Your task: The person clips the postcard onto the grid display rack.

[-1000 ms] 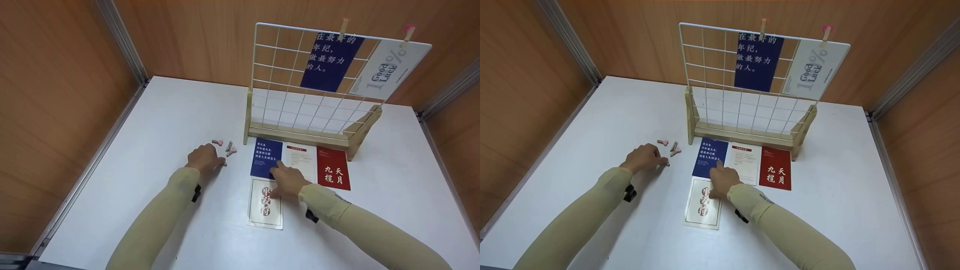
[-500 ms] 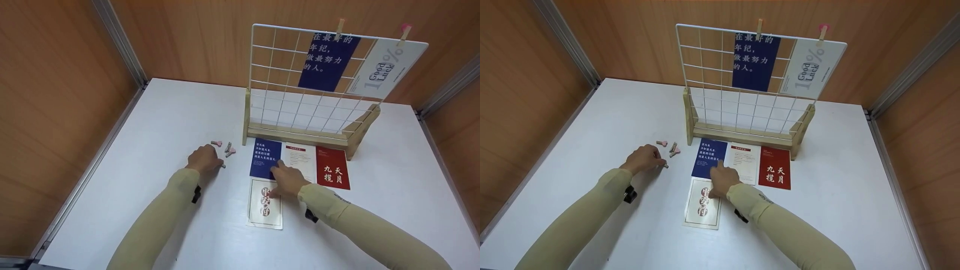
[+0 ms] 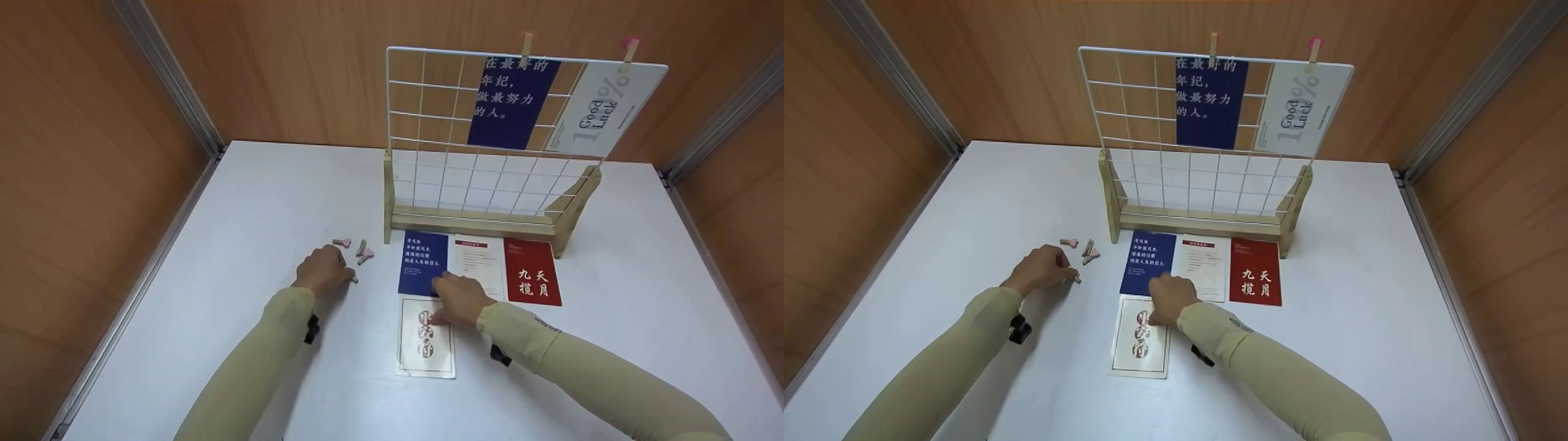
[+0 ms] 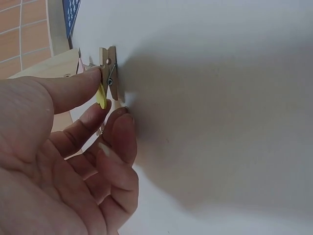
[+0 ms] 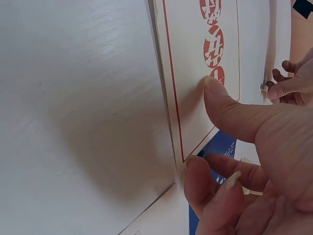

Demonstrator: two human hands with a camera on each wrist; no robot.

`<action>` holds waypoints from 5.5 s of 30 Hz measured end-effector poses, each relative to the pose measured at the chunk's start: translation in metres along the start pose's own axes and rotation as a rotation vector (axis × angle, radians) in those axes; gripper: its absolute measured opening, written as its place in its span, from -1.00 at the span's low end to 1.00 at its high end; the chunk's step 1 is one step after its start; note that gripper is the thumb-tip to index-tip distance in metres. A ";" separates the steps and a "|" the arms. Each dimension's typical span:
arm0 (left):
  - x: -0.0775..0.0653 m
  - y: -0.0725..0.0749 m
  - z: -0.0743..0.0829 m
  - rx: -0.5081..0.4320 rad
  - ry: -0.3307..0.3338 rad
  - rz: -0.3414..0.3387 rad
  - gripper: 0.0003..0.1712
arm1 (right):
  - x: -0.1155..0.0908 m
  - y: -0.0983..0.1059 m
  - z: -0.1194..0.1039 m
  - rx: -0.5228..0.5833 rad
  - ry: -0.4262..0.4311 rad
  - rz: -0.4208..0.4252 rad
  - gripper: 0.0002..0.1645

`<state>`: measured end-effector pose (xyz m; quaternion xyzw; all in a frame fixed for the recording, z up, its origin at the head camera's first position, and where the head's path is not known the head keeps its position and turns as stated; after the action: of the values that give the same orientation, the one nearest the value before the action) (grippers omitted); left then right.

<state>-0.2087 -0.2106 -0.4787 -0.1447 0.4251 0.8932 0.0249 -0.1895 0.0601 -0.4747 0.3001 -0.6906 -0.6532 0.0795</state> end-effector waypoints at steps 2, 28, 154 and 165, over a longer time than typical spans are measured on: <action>0.000 0.000 0.001 -0.005 -0.014 -0.008 -0.71 | 0.000 -0.001 0.000 0.012 -0.018 -0.001 -0.47; -0.005 0.001 -0.012 -0.035 -0.009 -0.013 -0.76 | -0.011 -0.009 -0.014 0.068 -0.031 0.015 -0.09; -0.004 0.000 0.001 -0.100 -0.058 0.047 -0.80 | -0.010 0.232 0.033 0.116 0.227 0.539 -0.92; -0.005 0.000 0.003 -0.103 -0.063 0.052 -0.81 | -0.008 0.252 0.033 0.089 0.188 0.558 -0.88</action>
<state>-0.2046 -0.2077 -0.4752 -0.1066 0.3811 0.9183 0.0075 -0.2779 0.0841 -0.2376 0.1613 -0.7639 -0.5446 0.3065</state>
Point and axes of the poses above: each hand's wrist, its own x-axis towards the middle knuckle, its own y-axis out of the back of the hand, z = x × y, the point moved 2 cm from there along x, towards the middle knuckle, and after that the axes turned 10 degrees about -x, right-handed, at the moved point
